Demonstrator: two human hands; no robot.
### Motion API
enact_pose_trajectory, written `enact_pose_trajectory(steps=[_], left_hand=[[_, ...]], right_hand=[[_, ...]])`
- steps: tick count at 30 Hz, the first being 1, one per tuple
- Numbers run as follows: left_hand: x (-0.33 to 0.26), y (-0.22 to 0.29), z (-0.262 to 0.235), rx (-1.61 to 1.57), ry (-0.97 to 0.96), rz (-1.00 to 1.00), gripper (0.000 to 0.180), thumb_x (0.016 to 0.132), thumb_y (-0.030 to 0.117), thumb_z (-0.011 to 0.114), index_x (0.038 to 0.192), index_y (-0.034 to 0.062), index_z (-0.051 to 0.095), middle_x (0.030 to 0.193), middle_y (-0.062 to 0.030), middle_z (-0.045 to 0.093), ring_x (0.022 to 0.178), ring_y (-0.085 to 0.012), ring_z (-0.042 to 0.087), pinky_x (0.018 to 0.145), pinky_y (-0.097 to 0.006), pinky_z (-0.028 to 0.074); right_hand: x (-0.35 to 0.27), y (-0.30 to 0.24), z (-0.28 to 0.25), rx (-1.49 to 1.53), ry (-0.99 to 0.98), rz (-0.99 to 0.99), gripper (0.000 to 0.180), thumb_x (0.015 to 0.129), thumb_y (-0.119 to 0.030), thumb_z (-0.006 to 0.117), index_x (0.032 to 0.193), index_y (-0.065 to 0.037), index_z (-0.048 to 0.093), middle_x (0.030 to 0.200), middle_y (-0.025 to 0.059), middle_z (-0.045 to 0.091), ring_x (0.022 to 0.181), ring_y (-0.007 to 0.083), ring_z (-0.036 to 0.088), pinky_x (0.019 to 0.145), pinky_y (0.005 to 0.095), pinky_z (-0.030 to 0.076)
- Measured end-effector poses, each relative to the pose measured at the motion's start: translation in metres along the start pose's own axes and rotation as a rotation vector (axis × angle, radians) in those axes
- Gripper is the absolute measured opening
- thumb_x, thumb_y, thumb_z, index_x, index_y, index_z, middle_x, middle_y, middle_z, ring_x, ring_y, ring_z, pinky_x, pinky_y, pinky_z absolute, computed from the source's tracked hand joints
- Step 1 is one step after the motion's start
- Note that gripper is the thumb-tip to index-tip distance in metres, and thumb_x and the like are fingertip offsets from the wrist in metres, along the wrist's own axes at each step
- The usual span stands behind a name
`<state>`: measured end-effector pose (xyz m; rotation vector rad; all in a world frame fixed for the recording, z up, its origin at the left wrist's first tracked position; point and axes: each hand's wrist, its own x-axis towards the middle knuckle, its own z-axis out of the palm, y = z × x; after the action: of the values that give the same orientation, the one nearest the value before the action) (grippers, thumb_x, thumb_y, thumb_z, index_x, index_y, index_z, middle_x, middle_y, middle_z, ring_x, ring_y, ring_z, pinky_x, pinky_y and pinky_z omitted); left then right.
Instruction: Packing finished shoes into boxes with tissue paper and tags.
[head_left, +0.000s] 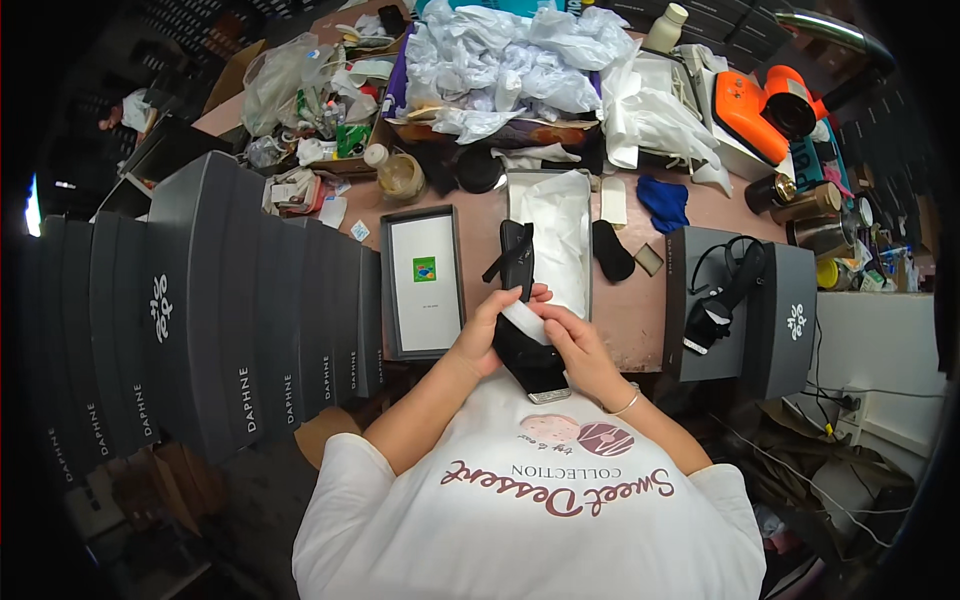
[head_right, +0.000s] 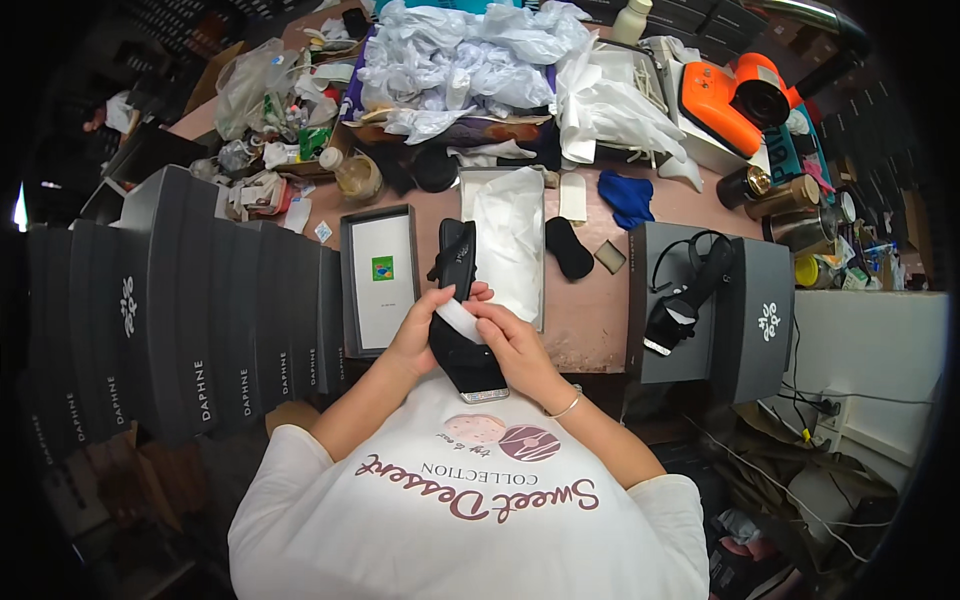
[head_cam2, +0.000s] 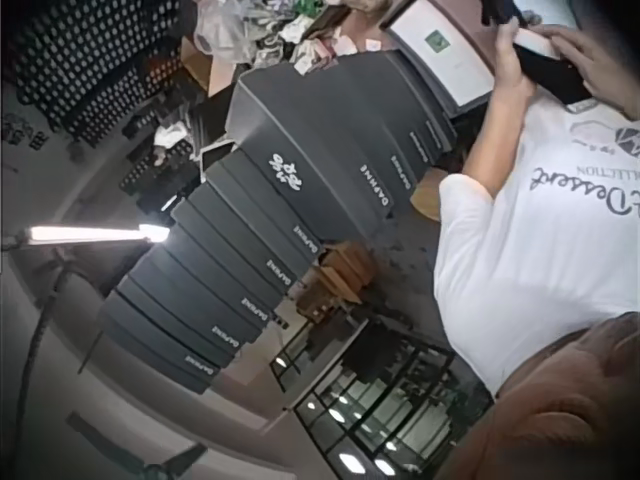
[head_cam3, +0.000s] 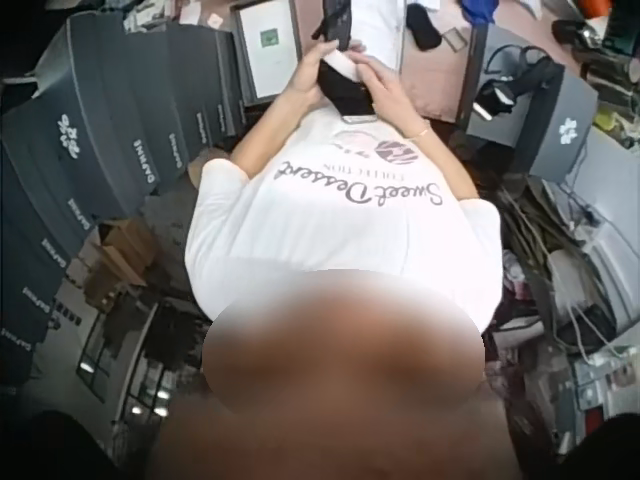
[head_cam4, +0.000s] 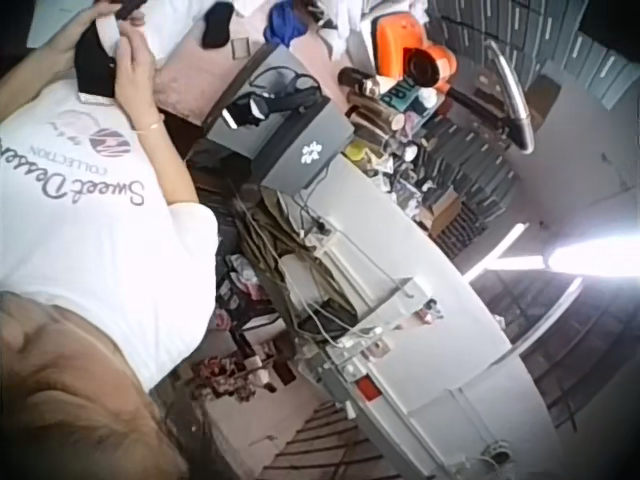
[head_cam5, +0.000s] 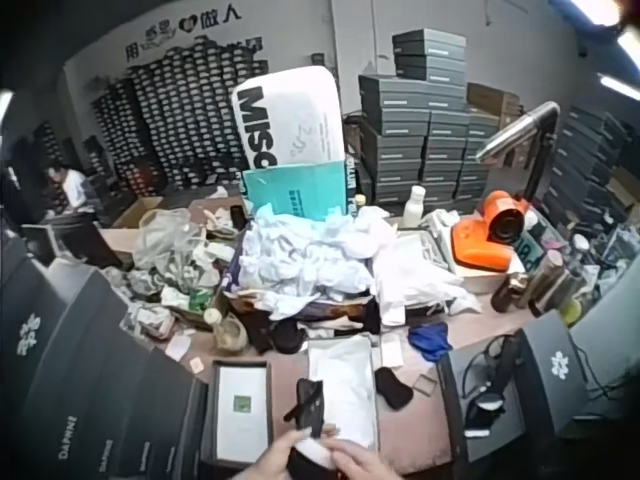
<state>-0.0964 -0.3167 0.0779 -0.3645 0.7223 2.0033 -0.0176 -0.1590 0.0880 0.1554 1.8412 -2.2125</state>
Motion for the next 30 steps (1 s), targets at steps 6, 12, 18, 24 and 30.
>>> enact_pose_trajectory(steps=[6,12,18,24,30], left_hand=[[-0.004,0.0,-0.011,-0.116,0.146,-0.011,0.038,0.082,0.012,0.053,0.118,-0.0011,0.053,0.119,-0.0135,0.057,0.11,-0.0227,0.056,0.099,-0.039,0.043],[-0.003,-0.004,-0.004,-0.061,0.251,0.002,0.033,0.088,0.019,0.054,0.115,-0.0004,0.056,0.11,-0.0102,0.059,0.105,-0.0194,0.057,0.095,-0.035,0.045],[-0.004,-0.009,0.003,0.087,0.227,0.032,0.031,0.092,0.024,0.054,0.112,0.0,0.057,0.107,-0.0082,0.06,0.1,-0.0172,0.058,0.09,-0.033,0.047],[-0.002,-0.014,-0.002,0.058,0.159,0.028,0.03,0.093,0.02,0.05,0.113,-0.0006,0.056,0.108,-0.0091,0.059,0.099,-0.0173,0.058,0.089,-0.033,0.048],[-0.014,-0.021,0.002,0.108,0.166,0.038,0.03,0.089,0.017,0.052,0.112,-0.0027,0.057,0.107,-0.0098,0.059,0.095,-0.0155,0.057,0.087,-0.03,0.046]], right_hand=[[-0.001,-0.015,-0.009,-0.545,-0.186,-0.279,0.068,0.074,-0.006,0.061,0.137,-0.001,0.037,0.132,0.0191,0.047,0.122,0.0344,0.043,0.106,0.0382,0.031],[0.008,-0.023,-0.004,-0.649,-0.17,-0.262,0.058,0.071,0.0,0.058,0.128,0.001,0.044,0.113,0.0189,0.053,0.109,0.0357,0.05,0.095,0.0401,0.039],[0.002,-0.016,-0.02,-0.446,-0.304,-0.189,0.048,0.07,-0.001,0.062,0.117,-0.001,0.052,0.111,0.0178,0.053,0.108,0.0348,0.051,0.094,0.0378,0.041],[0.01,-0.019,-0.003,-0.539,-0.259,-0.358,0.047,0.069,-0.007,0.067,0.114,-0.002,0.054,0.109,0.0147,0.053,0.107,0.0321,0.051,0.095,0.0369,0.04],[0.006,-0.011,-0.009,-0.394,-0.415,-0.251,0.041,0.069,-0.01,0.069,0.107,-0.002,0.057,0.102,0.0139,0.055,0.095,0.0289,0.056,0.089,0.0347,0.043]])
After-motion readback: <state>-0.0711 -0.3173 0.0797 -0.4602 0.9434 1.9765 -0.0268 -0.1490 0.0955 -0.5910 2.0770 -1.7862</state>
